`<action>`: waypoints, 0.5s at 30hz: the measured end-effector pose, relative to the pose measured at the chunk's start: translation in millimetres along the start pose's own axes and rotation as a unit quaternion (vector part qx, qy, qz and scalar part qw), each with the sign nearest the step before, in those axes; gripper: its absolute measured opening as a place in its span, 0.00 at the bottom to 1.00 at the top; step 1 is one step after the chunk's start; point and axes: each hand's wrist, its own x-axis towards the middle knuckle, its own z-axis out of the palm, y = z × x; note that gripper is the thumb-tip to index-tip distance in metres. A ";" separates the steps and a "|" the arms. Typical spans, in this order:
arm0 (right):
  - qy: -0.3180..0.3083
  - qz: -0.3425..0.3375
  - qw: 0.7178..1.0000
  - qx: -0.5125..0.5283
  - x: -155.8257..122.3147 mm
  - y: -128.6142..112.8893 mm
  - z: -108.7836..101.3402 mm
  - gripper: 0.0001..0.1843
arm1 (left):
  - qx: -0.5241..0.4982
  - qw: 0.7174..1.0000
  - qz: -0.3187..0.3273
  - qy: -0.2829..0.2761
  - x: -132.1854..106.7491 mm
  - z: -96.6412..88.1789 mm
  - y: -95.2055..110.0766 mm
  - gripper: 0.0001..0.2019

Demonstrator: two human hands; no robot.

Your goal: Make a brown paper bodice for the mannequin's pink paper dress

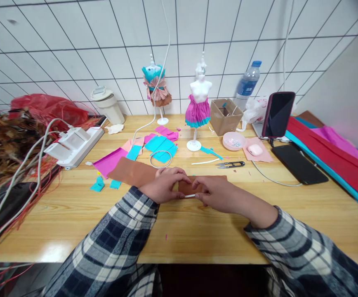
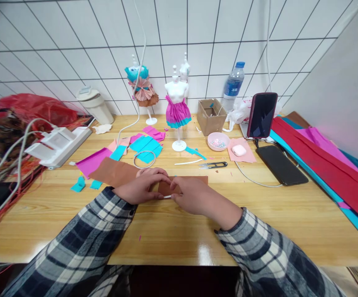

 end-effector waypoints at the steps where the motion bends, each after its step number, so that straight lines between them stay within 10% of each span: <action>1: 0.004 -0.005 1.000 -0.006 -1.0 2.7 -1.9 0.12 | 0.001 1.000 0.000 -0.001 0.0 -0.1 -0.3 0.19; 15: 0.055 0.020 0.996 -0.065 -5.1 31.7 -2.4 0.07 | 0.002 1.000 0.003 -0.007 -0.2 -1.3 -0.7 0.19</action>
